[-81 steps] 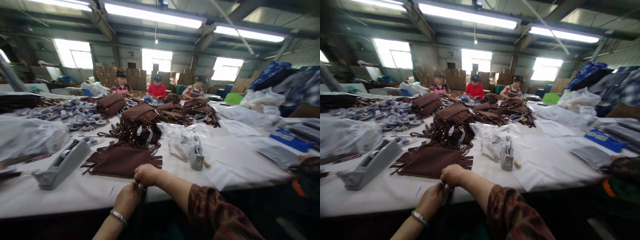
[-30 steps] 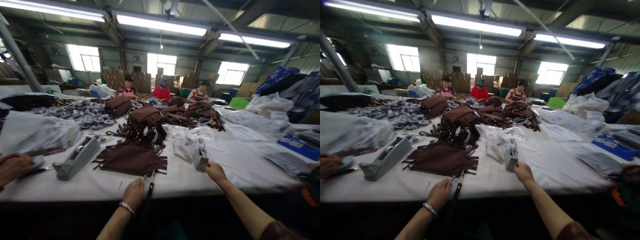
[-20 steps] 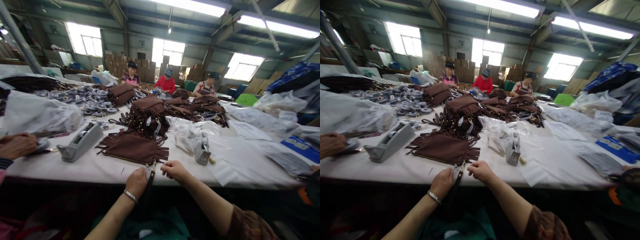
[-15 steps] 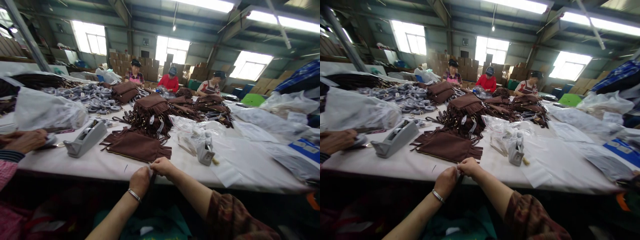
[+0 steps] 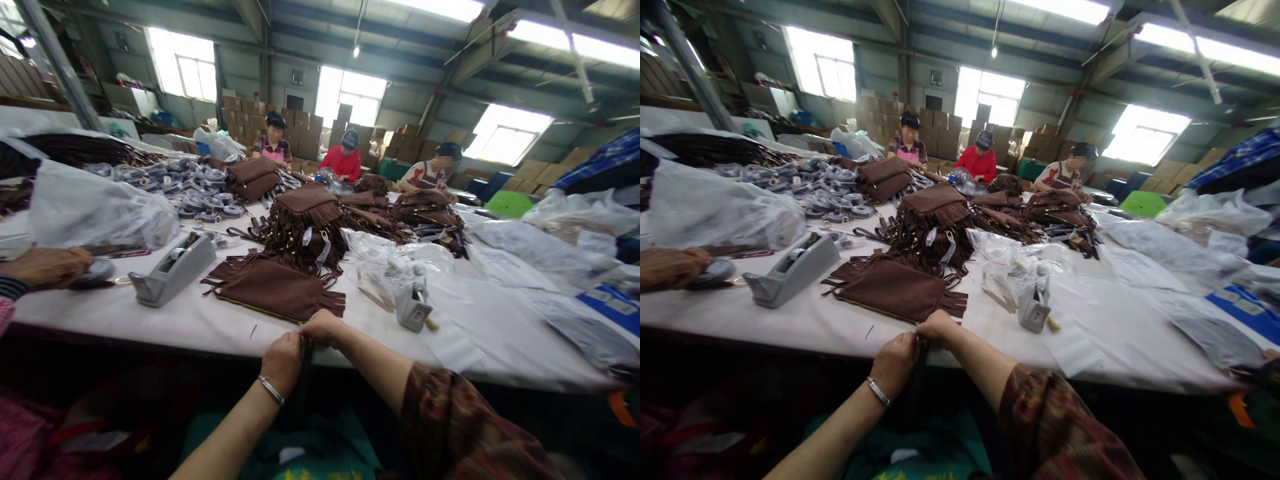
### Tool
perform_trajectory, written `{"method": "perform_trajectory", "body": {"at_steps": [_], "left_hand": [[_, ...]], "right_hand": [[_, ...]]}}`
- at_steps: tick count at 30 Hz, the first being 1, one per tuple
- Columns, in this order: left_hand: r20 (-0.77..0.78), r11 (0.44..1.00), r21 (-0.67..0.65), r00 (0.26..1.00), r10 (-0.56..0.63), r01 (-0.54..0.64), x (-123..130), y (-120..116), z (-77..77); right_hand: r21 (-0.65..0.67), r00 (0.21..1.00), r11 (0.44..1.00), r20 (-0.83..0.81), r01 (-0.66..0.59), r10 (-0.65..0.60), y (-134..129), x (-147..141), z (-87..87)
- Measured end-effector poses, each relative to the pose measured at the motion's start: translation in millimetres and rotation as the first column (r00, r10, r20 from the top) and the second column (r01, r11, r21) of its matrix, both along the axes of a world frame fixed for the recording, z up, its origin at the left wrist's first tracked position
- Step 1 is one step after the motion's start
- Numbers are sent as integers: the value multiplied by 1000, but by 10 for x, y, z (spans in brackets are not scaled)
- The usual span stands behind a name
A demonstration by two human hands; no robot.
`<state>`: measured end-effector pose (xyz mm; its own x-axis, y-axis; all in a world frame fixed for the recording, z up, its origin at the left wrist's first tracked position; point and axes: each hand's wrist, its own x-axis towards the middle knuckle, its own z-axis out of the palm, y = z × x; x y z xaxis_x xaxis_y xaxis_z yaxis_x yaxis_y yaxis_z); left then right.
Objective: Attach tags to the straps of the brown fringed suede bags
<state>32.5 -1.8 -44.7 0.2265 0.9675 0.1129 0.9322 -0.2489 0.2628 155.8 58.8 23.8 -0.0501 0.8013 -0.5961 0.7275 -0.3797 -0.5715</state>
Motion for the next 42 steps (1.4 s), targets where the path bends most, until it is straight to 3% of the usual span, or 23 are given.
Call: {"method": "perform_trajectory", "body": {"at_steps": [6,9,12,14,20,23,26,29,32,34,35,37,39,42], "left_hand": [[62,999,-33,998,7,-5,-38,44,49],[268,986,-162,960,78,-35,-65,106,139],[525,923,-375,800,291,-89,-68,158,249],[594,873,-484,707,384,-67,-60,177,303],[655,651,-738,420,628,177,-76,208,372],[631,557,-774,299,716,301,-102,230,392],[615,530,-777,225,756,340,-102,233,387],[626,566,-774,205,752,285,-77,205,368],[668,648,-744,211,714,163,-61,148,351],[723,744,-667,285,629,50,-67,99,331],[746,815,-579,387,542,-23,-73,75,313],[669,942,-311,676,309,-122,-85,33,257],[431,992,-64,893,125,-108,-95,5,178],[189,996,48,980,59,-69,-110,-11,56]], "right_hand": [[9,993,1000,-118,27,-25,-57,54,-46],[71,972,995,-229,68,-50,-114,75,-152],[142,970,985,-234,95,-60,-162,64,-227],[175,974,980,-220,93,-53,-182,52,-252],[277,987,958,-157,74,-31,-219,27,-316],[435,998,899,-57,40,-17,-246,4,-358],[546,999,838,30,-5,-13,-260,-25,-386],[571,991,817,133,-85,11,-244,-39,-385],[557,973,811,223,-181,64,-205,-11,-355],[553,966,801,225,-231,123,-171,39,-319],[565,966,787,210,-248,154,-149,72,-295],[613,959,738,174,-283,224,-96,140,-237],[653,930,669,177,-355,321,-29,189,-167],[626,822,559,264,-544,504,74,183,-52]]}}
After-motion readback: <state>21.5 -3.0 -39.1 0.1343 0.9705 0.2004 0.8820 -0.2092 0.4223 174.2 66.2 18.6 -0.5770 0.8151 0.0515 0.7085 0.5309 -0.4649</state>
